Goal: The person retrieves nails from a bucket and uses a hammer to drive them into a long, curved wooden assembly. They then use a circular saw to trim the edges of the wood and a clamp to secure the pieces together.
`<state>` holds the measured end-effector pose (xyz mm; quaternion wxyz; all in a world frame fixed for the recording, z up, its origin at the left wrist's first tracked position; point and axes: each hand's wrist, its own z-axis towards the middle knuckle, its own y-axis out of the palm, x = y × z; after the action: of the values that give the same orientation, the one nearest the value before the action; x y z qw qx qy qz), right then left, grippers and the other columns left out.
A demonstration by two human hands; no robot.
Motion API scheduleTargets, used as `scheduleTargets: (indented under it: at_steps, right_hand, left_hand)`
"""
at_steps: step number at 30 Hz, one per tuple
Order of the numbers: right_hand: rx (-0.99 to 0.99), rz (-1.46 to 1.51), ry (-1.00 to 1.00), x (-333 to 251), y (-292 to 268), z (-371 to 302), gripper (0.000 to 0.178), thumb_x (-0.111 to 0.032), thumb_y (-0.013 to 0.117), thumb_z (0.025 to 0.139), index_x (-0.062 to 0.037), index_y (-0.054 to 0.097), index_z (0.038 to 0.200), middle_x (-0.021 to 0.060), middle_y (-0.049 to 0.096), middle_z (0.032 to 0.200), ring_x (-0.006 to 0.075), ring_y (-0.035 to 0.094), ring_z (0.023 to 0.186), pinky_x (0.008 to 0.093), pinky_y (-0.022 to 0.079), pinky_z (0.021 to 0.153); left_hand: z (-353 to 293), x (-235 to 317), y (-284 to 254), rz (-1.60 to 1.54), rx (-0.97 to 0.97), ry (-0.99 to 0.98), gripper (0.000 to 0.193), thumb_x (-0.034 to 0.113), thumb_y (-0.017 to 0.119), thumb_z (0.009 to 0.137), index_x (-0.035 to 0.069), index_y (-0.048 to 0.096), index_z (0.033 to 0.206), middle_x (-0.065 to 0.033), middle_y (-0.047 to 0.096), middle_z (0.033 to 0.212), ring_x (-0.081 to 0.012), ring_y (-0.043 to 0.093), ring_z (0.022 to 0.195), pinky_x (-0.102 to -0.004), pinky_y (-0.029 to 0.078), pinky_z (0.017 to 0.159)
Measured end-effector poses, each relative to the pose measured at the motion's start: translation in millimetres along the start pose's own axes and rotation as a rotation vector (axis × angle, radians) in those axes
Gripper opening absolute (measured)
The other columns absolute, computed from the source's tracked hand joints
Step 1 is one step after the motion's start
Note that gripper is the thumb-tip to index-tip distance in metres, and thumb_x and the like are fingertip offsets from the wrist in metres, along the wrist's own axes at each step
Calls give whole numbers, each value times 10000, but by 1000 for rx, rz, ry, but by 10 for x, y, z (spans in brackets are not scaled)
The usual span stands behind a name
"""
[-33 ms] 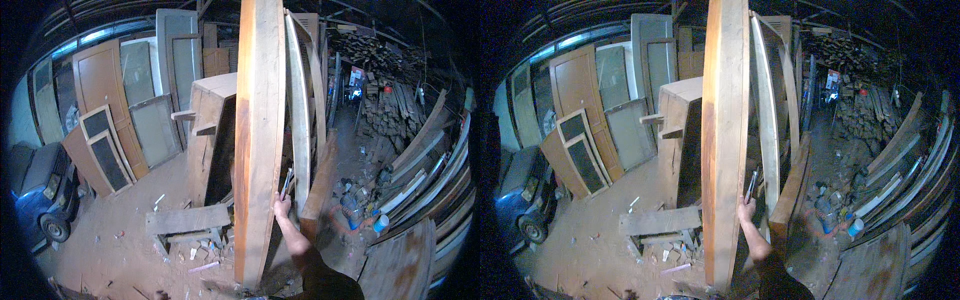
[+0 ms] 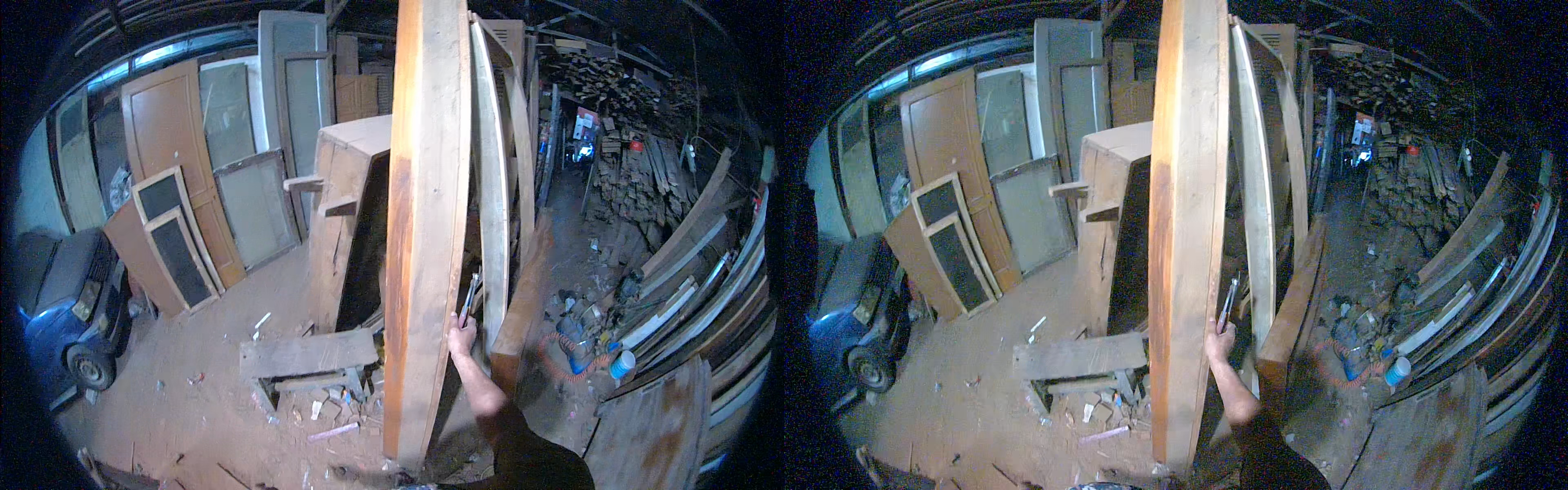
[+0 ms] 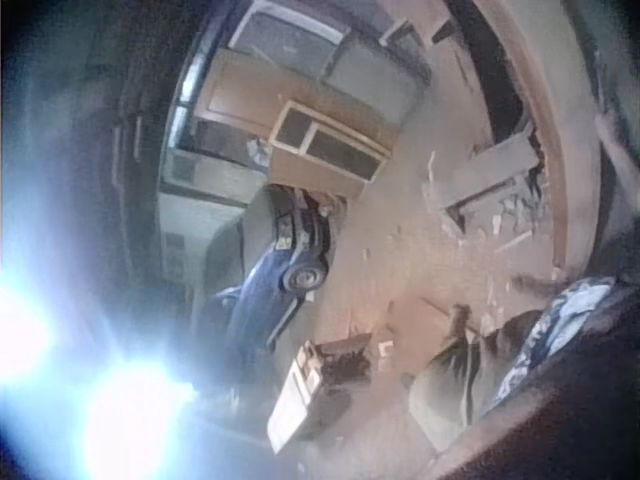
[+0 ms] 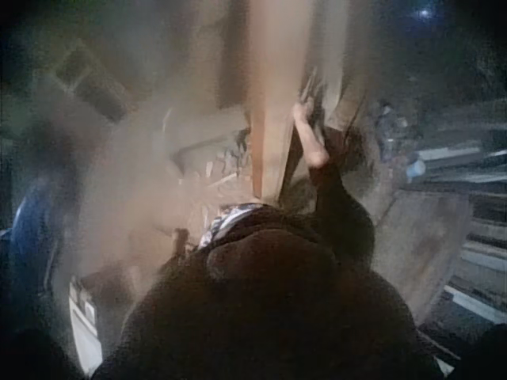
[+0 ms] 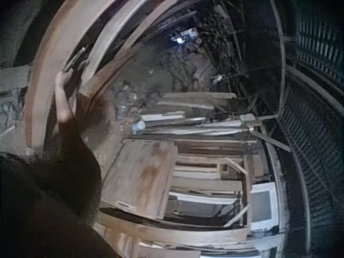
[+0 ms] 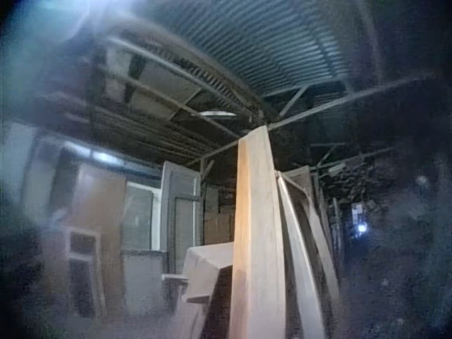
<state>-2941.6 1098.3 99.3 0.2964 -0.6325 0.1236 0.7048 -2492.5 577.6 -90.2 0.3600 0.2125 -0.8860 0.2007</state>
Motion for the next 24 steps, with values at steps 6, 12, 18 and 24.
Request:
scheduleTargets:
  at_steps: [6, 12, 18, 24]
  right_hand:
    - [-213, -164, -128, 86, -359, -1375, 440, -399, 540, 1015, -1, 660, 870, 149, 654, 732, 284, 652, 730, 443, 485, 690]
    - [-458, -107, -176, 471, -591, -2665, 372, -307, 498, 1051, -112, 531, 737, -3, 482, 526, 151, 530, 451, 331, 428, 395]
    - [-590, -2, 170, 308, -1239, -3962, 326, -362, 542, 1028, -50, 626, 984, 32, 611, 697, 150, 548, 539, 321, 446, 481]
    - [-691, -271, 128, 33, -1273, -4942, 363, -436, 541, 1014, -87, 636, 982, 26, 611, 728, 138, 571, 624, 320, 453, 550]
  left_hand:
    - [-1345, -2021, -1046, -300, 230, -170, 421, 232, 545, 1006, 62, 466, 1383, -156, 497, 1374, -287, 651, 1014, -386, 580, 757]
    - [-2724, -4051, -2017, -483, 396, -168, 451, 313, 519, 1033, 88, 448, 1417, -141, 500, 1452, -297, 668, 1043, -373, 570, 756]
    - [-4619, -5366, -2469, -464, 581, -417, 339, 393, 591, 1004, 85, 567, 1142, -36, 609, 1002, -210, 673, 796, -299, 479, 587]
    - [-5935, -6952, -2983, -503, 714, -647, 404, 425, 611, 987, 55, 554, 1138, -55, 645, 914, -181, 613, 653, -288, 440, 478]
